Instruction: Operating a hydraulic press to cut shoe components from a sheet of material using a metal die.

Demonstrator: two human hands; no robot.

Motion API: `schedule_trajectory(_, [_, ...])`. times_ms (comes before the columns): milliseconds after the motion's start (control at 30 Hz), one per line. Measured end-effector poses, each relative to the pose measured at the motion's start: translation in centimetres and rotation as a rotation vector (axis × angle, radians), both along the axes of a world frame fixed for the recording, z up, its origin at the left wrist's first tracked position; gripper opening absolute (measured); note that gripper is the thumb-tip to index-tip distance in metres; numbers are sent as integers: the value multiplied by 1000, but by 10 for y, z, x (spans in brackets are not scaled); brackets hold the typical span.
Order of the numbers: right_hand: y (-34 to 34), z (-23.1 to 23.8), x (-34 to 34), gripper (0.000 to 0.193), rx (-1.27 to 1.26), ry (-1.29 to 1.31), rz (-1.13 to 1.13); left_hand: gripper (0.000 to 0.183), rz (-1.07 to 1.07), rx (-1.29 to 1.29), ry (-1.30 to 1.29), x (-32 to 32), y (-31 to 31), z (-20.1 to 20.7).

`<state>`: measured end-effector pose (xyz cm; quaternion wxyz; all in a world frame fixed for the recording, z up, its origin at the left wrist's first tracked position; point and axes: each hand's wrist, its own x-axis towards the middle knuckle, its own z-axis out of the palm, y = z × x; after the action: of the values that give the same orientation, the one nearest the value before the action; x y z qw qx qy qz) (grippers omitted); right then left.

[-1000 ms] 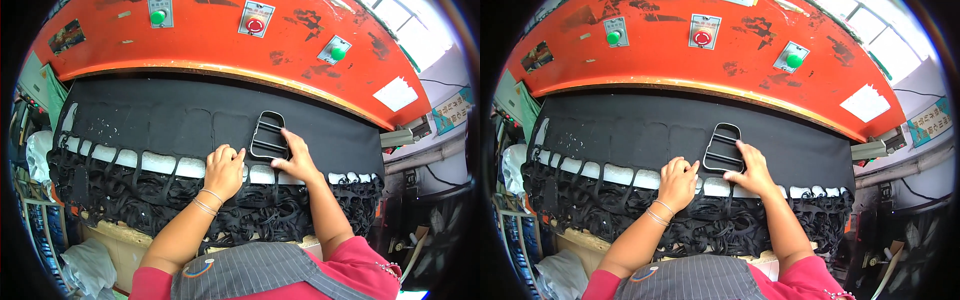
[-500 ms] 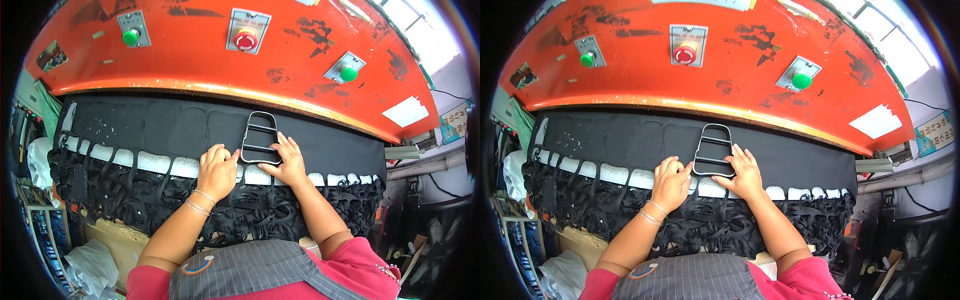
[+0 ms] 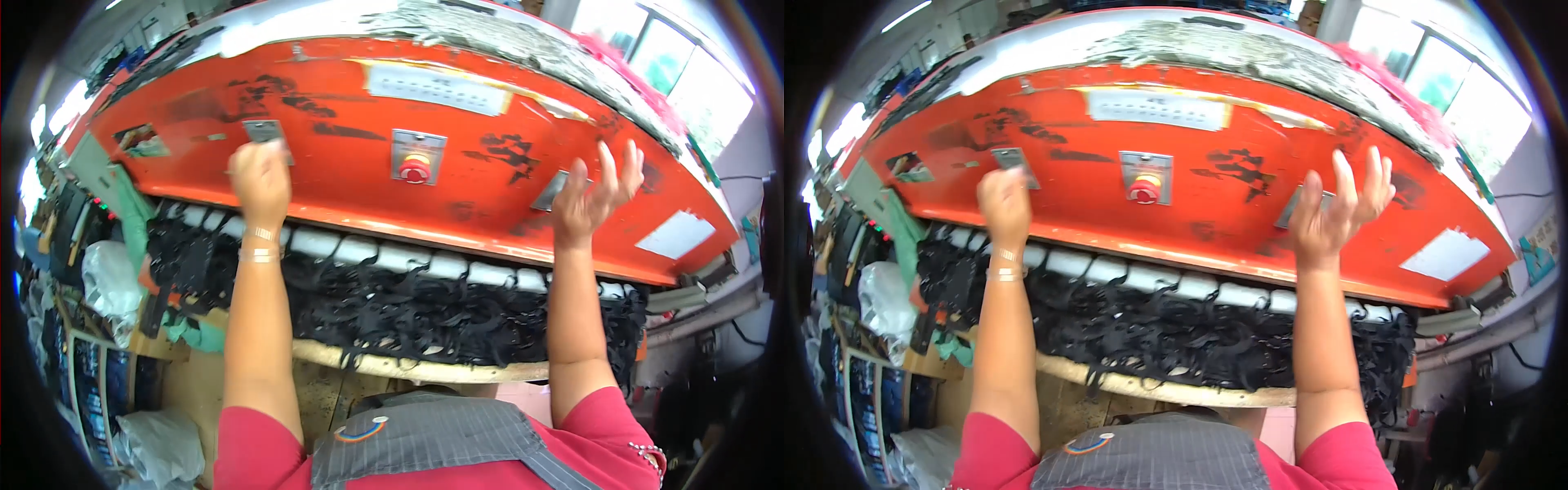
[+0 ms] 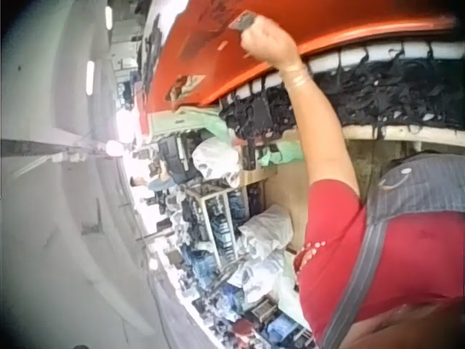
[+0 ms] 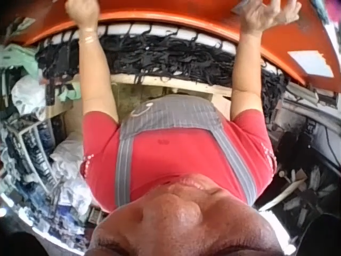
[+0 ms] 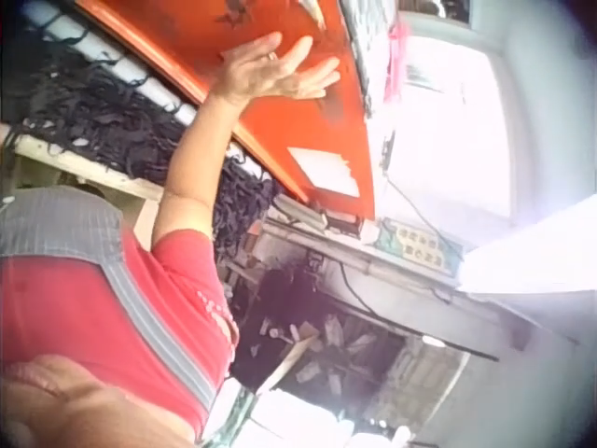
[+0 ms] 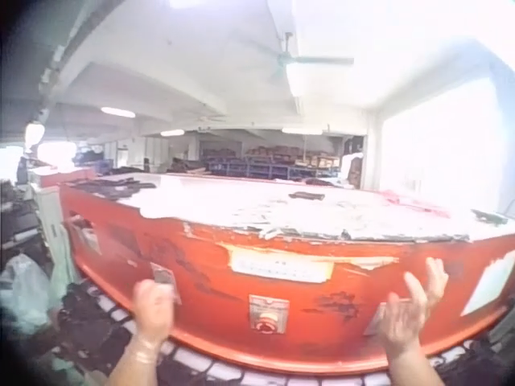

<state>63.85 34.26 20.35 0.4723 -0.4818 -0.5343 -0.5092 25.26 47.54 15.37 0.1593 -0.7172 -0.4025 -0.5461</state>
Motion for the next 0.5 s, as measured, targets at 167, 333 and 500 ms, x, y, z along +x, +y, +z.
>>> schedule_trajectory(167, [-4,15,8,28,-100,19,117,25,-192,-402,-133,21,-38,17])
schedule_trajectory(333, [-131,-63,-31,18,-1148,161,582,29,-432,-899,187,81,-197,-72])
schedule_trajectory(500, [-206,-101,-62,64,-1563,23,253,26,-330,-847,221,103,-272,-105])
